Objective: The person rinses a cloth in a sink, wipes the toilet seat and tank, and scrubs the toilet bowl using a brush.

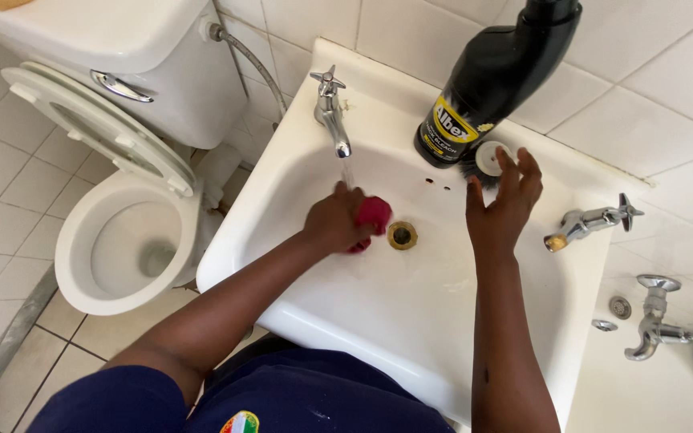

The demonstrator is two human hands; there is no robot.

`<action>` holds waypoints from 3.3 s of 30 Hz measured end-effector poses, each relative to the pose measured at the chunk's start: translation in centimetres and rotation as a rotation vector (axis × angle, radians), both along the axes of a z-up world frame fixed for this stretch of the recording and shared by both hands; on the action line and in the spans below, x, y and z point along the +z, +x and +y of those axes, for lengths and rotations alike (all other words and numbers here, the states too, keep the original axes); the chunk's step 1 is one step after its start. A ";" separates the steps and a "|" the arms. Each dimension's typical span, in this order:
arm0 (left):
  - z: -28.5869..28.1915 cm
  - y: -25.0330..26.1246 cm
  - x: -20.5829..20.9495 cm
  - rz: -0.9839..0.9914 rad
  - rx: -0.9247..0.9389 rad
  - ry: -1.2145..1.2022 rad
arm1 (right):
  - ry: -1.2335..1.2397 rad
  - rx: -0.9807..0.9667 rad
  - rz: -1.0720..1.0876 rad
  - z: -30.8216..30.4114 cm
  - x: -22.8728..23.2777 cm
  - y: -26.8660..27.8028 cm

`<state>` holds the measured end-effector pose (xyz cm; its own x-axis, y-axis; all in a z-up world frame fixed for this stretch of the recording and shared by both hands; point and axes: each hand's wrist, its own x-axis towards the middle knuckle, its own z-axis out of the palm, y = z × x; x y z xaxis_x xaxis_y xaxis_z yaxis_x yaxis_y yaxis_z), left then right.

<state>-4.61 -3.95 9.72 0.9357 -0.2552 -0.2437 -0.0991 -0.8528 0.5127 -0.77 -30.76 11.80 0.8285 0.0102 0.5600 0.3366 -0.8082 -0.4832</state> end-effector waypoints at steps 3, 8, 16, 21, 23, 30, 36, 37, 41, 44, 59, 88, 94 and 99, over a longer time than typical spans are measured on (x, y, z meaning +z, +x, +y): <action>2.2 1.2 -2.8 0.153 0.355 -0.169 | -0.008 0.025 -0.016 0.1 0.3 -0.3; 4.5 1.8 -3.4 0.077 0.497 -0.361 | 0.008 0.091 -0.135 1.3 1.1 -1.3; 4.8 3.1 -5.1 0.218 0.582 -0.640 | 0.646 0.311 0.636 11.1 -4.3 -3.7; 5.1 3.6 -7.0 0.062 0.437 -0.657 | 1.075 0.108 1.193 14.0 -9.0 -2.3; 4.9 3.7 -7.4 0.021 0.394 -0.790 | 1.121 0.062 1.240 14.6 -10.2 -1.9; 5.4 4.6 -7.1 0.155 0.537 -0.778 | 1.088 0.283 1.184 14.2 -10.4 -0.2; 8.0 3.3 -6.4 0.240 0.263 -0.820 | 1.403 0.356 1.231 13.4 -5.1 1.0; 7.8 3.1 -6.2 0.238 0.147 -0.704 | 1.440 0.351 1.236 13.7 -4.3 1.0; 5.8 2.5 -6.3 0.490 0.194 -0.679 | 1.578 0.512 1.239 13.9 -2.7 1.3; 5.9 3.1 -7.8 0.637 0.278 -0.831 | 1.559 0.567 1.135 12.7 -3.3 2.2; 4.0 5.6 -6.7 0.341 0.639 -1.144 | 1.516 -0.064 1.472 16.7 -7.7 0.1; 8.6 16.4 5.3 -0.483 0.082 0.485 | 1.619 -0.007 1.238 16.6 -7.7 -1.9; 12.1 18.8 4.8 -0.842 -0.371 0.339 | 1.328 -0.040 1.099 17.9 -4.1 -2.9; 13.3 17.5 5.2 -0.868 -0.459 0.326 | 1.086 0.023 0.989 18.8 -3.5 -4.4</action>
